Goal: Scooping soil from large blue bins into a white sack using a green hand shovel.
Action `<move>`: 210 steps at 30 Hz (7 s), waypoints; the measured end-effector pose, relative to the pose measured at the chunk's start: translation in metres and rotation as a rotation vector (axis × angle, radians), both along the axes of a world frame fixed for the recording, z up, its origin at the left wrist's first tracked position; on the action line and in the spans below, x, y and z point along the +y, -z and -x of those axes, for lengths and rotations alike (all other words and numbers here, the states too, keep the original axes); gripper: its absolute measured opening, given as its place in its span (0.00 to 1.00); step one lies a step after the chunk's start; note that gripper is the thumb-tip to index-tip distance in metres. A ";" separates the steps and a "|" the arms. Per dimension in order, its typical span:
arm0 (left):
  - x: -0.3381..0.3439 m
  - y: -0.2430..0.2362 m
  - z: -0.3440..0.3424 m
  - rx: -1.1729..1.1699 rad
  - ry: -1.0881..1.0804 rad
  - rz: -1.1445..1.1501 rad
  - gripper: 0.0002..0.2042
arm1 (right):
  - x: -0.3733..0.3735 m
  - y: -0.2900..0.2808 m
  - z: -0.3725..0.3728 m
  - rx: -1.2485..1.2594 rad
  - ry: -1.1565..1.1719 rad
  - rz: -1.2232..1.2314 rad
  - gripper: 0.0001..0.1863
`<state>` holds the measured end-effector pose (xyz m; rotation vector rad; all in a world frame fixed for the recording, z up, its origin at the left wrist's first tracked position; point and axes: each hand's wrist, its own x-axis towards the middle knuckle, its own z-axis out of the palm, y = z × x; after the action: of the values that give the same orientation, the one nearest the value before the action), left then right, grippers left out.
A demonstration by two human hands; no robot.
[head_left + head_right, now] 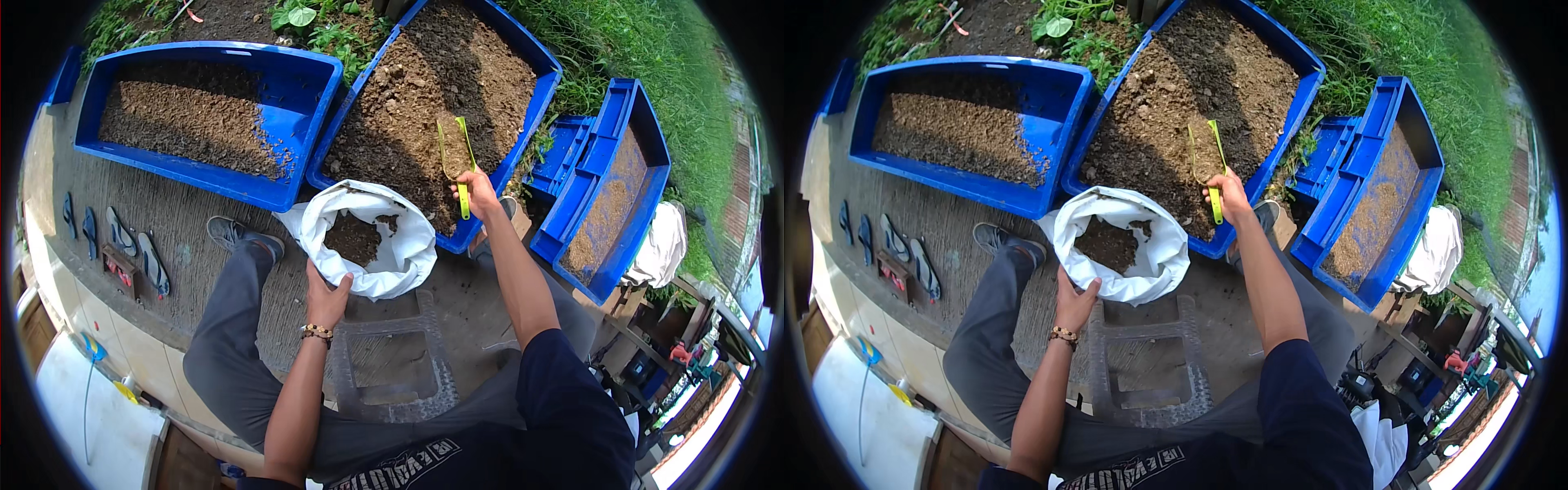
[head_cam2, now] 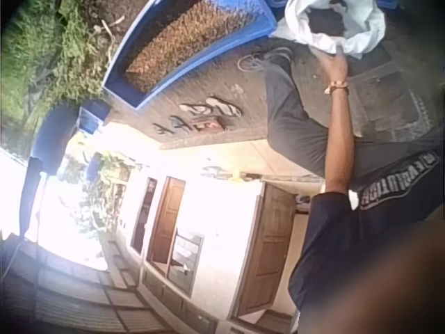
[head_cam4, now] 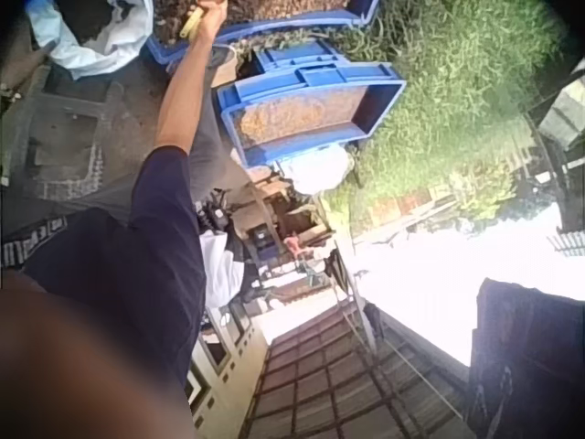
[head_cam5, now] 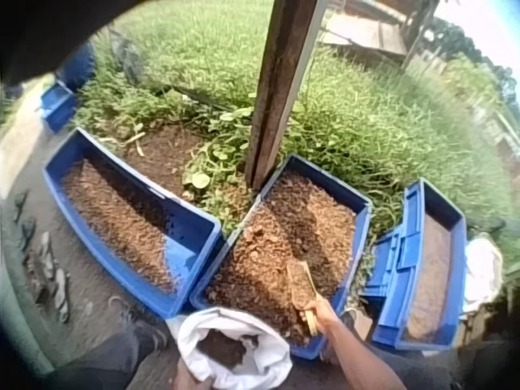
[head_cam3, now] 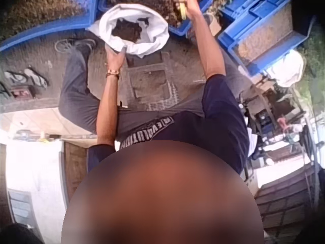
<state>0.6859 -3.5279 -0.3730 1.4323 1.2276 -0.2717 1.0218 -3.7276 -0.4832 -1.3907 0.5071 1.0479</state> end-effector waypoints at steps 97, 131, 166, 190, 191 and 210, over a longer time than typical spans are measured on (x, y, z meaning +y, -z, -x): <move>-0.002 0.001 -0.006 -0.010 -0.129 0.098 0.39 | -0.012 0.073 0.039 0.121 0.299 0.288 0.29; -0.001 0.024 0.009 -0.136 -0.076 0.010 0.45 | -0.023 -0.076 0.101 -0.941 -0.339 0.362 0.23; 0.004 -0.004 -0.005 0.096 0.090 -0.152 0.34 | 0.019 0.059 -0.107 -0.468 0.098 0.203 0.20; 0.003 0.006 0.002 0.114 0.056 -0.113 0.38 | 0.028 -0.066 0.134 -1.331 -0.529 0.313 0.40; 0.005 0.005 0.009 0.091 0.072 -0.178 0.37 | 0.036 -0.064 0.114 -1.266 -0.455 0.382 0.39; 0.003 -0.012 -0.009 0.100 0.078 -0.131 0.36 | 0.069 0.047 -0.168 -1.105 -0.349 0.688 0.28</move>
<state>0.6949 -3.5247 -0.3609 1.5981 1.2920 -0.3245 1.1901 -3.6586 -0.5298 -2.4513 -0.2509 0.1987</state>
